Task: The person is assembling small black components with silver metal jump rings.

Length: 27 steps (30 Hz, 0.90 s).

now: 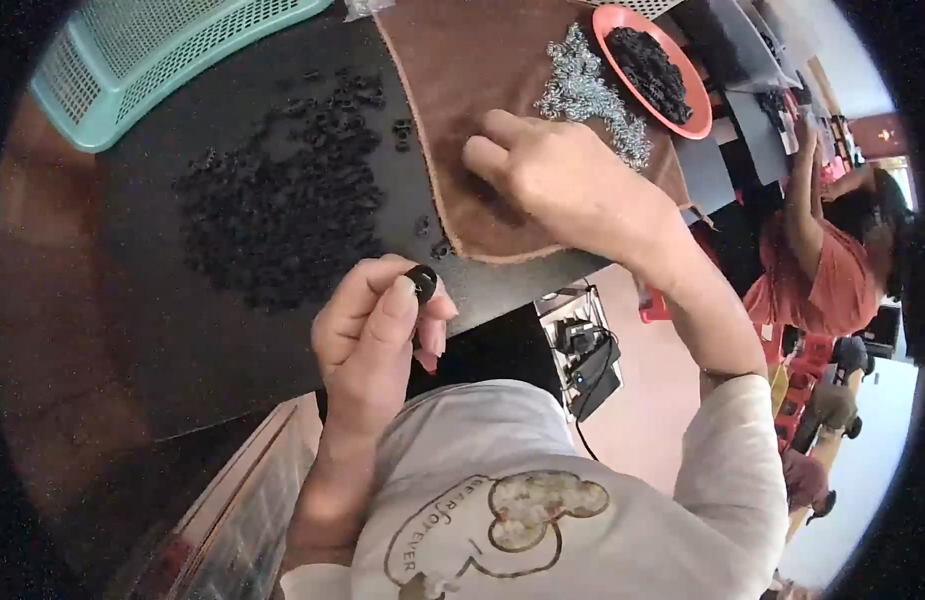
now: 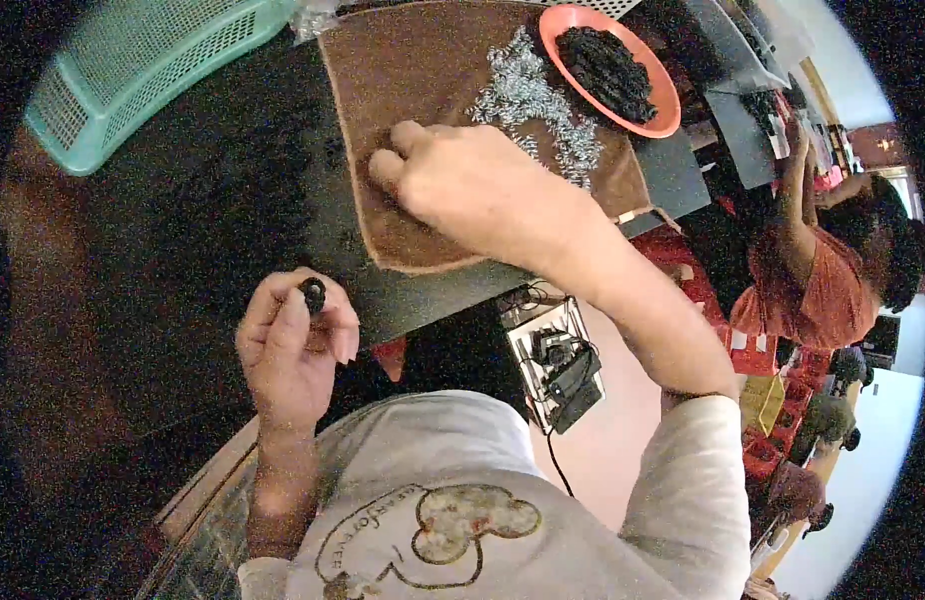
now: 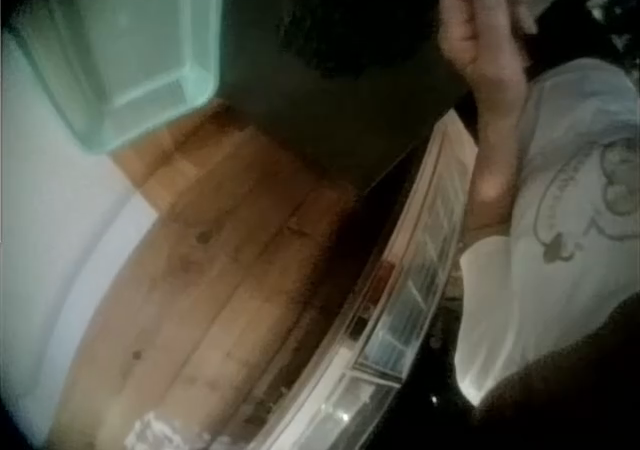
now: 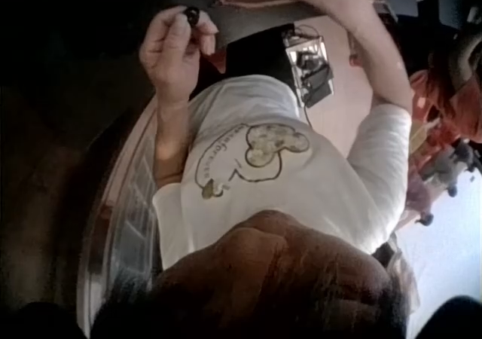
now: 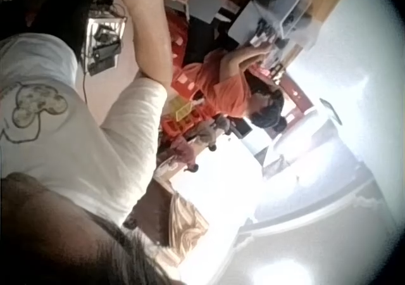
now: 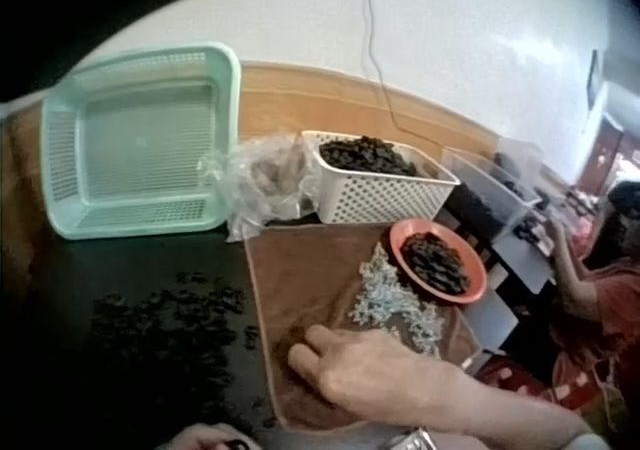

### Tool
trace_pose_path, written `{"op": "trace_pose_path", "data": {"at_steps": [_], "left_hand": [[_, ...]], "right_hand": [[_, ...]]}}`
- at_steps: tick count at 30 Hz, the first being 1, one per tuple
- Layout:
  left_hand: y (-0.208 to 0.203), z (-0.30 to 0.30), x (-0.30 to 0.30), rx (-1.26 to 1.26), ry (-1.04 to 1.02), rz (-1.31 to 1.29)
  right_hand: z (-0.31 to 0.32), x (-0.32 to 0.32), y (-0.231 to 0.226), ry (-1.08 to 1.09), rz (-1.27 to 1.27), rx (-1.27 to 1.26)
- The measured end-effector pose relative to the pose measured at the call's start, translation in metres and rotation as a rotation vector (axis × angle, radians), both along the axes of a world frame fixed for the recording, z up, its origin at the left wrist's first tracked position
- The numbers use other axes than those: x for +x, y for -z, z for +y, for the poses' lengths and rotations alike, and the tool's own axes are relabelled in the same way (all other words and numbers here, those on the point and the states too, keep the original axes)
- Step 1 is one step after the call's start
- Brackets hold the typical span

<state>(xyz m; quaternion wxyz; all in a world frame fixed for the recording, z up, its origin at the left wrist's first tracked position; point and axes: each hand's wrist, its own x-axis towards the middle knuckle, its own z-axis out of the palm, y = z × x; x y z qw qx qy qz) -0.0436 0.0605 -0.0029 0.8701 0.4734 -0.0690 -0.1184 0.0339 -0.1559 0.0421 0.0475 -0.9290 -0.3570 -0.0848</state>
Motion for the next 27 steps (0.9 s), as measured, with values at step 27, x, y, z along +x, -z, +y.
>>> {"op": "trace_pose_path", "data": {"at_steps": [27], "left_hand": [[-0.002, -0.001, 0.000, 0.022, 0.001, -0.039]], "right_hand": [[0.000, -0.015, 0.007, 0.027, 0.013, 0.097]]}}
